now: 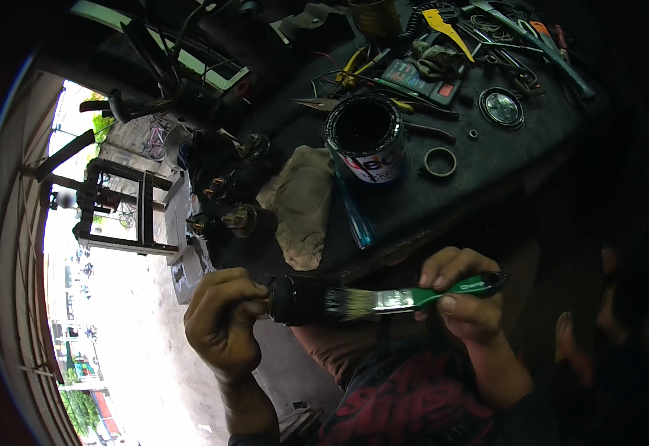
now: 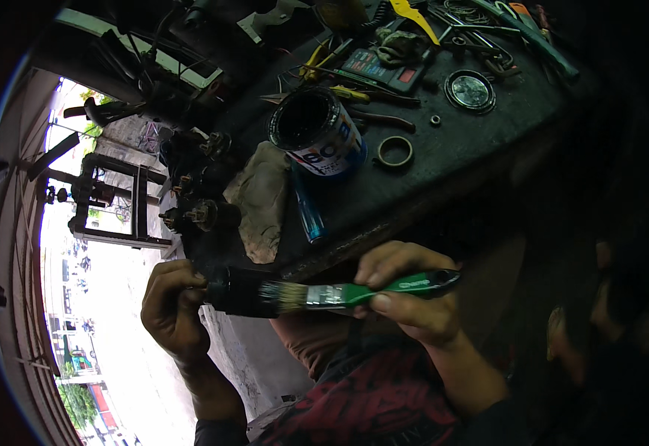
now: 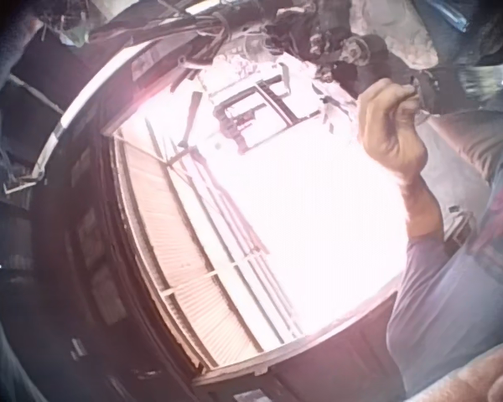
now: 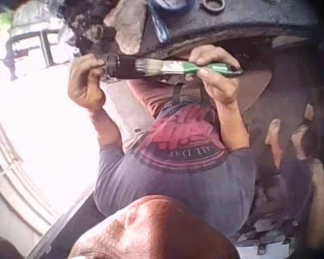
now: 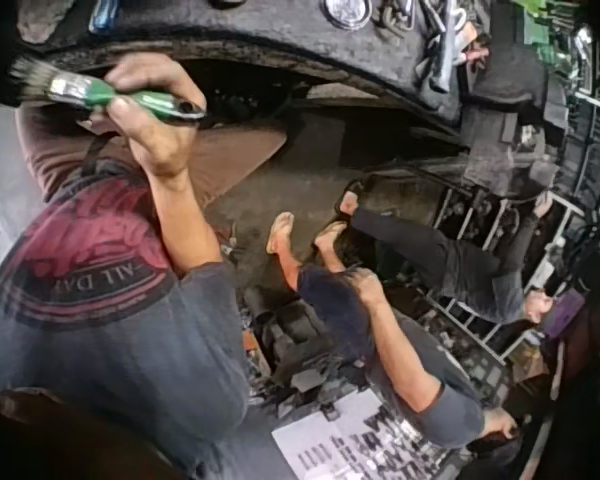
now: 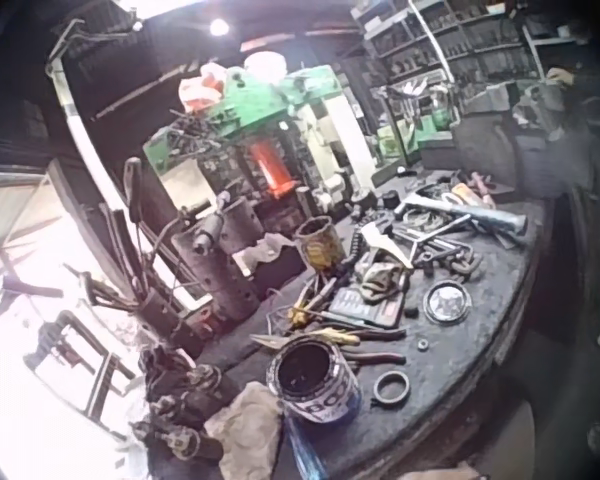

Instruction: The person assembles small mechanical parts on a workbench. They place a metal ring onto a cylindrical component, then use a brush to apply a dark substance from a can onto the part. The person repeats this process with another similar component.

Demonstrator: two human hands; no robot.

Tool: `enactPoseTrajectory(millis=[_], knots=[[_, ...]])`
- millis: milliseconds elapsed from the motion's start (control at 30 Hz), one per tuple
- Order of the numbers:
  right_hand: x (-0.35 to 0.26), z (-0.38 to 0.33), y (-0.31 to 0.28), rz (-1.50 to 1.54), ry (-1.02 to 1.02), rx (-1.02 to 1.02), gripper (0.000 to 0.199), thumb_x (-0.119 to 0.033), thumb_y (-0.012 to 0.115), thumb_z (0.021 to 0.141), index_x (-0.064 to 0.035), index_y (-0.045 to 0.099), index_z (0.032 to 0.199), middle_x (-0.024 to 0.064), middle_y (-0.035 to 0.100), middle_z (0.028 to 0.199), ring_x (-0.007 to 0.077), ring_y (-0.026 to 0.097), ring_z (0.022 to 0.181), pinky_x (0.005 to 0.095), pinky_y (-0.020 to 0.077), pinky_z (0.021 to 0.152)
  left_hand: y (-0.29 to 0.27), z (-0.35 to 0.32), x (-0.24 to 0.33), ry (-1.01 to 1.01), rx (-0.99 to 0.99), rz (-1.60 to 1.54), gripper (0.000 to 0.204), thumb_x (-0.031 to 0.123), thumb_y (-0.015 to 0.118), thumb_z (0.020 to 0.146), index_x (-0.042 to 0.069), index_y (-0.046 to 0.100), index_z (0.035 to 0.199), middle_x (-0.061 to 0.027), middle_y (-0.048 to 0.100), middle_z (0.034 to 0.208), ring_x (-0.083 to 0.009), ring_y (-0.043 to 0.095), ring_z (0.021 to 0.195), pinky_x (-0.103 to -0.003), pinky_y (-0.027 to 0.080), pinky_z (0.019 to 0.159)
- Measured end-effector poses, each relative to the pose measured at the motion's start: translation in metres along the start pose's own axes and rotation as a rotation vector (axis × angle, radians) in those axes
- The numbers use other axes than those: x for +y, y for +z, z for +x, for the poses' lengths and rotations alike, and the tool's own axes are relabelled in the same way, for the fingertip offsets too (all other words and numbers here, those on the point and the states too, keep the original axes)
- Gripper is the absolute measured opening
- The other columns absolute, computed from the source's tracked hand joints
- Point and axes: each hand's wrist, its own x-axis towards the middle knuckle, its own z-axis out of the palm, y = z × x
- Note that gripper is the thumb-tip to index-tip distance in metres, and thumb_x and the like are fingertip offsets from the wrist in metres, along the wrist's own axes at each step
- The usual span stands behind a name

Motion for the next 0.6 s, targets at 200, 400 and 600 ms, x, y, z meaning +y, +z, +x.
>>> enactPoseTrajectory(millis=[200,400,600], knots=[[-0.016,0.000,-0.003,0.051,-0.032,0.022,0.022,0.002,0.070,0.088,0.0085,0.065,0.108,0.0237,0.066,0.110,0.0312,0.078,0.086,0.0382,0.0696,0.075,0.001,-0.004,-0.004,0.018,0.011,-0.050,0.011,0.010,0.080,0.088,0.000,0.076,0.089,-0.0124,0.071,0.094,-0.0169,0.067,0.079,-0.028,0.052,0.070],[-0.005,0.003,-0.004,0.162,0.014,-0.031,0.018,0.004,0.068,0.090,0.0086,0.066,0.108,0.0255,0.068,0.110,0.0320,0.078,0.085,0.0390,0.0696,0.076,0.002,-0.009,-0.006,0.030,0.064,-0.132,0.015,0.014,0.083,0.086,0.001,0.075,0.088,-0.0115,0.071,0.094,-0.0170,0.067,0.081,-0.028,0.052,0.070],[-0.011,0.011,-0.002,0.211,0.016,0.019,0.020,0.001,0.065,0.095,0.0086,0.065,0.113,0.0264,0.068,0.111,0.0311,0.079,0.087,0.0382,0.0700,0.077,0.000,-0.010,-0.009,0.033,0.071,-0.164,0.014,0.013,0.084,0.084,0.002,0.075,0.087,-0.0122,0.071,0.094,-0.0196,0.069,0.082,-0.031,0.055,0.073]])
